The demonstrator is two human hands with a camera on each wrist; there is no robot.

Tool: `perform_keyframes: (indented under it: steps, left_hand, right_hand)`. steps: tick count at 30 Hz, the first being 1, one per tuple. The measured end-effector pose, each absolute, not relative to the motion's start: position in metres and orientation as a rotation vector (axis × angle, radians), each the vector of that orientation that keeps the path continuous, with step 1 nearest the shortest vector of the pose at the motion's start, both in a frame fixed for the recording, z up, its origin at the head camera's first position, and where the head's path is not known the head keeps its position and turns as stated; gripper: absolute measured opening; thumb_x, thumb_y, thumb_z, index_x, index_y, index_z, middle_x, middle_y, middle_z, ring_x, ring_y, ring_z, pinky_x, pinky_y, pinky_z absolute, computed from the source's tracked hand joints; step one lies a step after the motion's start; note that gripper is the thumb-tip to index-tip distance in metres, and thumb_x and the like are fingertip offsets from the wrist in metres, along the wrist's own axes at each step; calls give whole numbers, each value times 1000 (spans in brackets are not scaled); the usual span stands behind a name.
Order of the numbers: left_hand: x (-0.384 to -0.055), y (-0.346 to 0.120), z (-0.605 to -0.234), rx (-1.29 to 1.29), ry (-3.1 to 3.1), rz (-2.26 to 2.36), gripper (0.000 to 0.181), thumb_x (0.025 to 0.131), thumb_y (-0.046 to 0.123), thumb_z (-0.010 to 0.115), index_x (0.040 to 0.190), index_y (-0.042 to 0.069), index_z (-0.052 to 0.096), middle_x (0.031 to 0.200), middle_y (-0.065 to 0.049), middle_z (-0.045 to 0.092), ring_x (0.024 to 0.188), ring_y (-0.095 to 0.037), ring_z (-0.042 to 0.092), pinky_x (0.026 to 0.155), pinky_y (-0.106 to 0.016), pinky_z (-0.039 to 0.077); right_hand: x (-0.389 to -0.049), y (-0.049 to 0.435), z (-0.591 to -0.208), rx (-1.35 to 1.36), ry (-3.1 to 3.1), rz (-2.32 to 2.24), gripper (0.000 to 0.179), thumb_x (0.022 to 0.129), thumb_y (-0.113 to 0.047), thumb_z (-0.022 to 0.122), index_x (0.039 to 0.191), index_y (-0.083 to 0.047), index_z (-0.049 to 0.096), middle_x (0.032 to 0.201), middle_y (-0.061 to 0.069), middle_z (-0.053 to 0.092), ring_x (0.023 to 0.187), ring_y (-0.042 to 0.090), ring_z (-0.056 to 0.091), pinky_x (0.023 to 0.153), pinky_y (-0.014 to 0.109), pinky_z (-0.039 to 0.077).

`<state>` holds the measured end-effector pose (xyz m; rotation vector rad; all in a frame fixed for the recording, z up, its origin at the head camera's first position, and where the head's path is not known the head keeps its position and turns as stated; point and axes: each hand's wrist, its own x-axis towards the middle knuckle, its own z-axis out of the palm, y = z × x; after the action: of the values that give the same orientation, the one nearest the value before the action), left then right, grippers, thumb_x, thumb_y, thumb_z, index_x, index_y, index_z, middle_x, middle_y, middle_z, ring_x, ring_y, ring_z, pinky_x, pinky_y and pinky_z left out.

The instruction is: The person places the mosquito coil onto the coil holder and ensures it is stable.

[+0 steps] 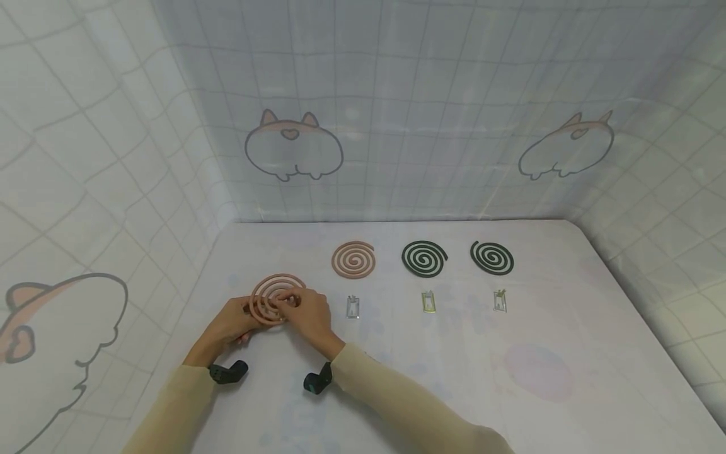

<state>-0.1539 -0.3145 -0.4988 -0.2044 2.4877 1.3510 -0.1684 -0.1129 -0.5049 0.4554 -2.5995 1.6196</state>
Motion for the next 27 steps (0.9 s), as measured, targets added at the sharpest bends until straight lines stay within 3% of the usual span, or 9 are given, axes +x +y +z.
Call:
perform_keyframes:
  steps: [10,27]
  left_hand:
    - [-153,-315,-498,-198,2479,1323,65,85,30,87,137,0,61,51,2,48,37,-6,41,39,-24,39]
    - [-154,-316,-502,-184,2484,1351,62,82,36,89,127,0,66,51,5,45,37,-7,40,39,-25,41]
  right_hand:
    - [-173,-110,-507,483,-2630,1606,21,92,-39,78,98,-19,82,58,-13,50,50,3,37,46,20,30]
    - [-170,-107,-500,521,-2599,1711,20,94,-37,77,97,-17,81,70,-12,61,58,2,43,53,20,35]
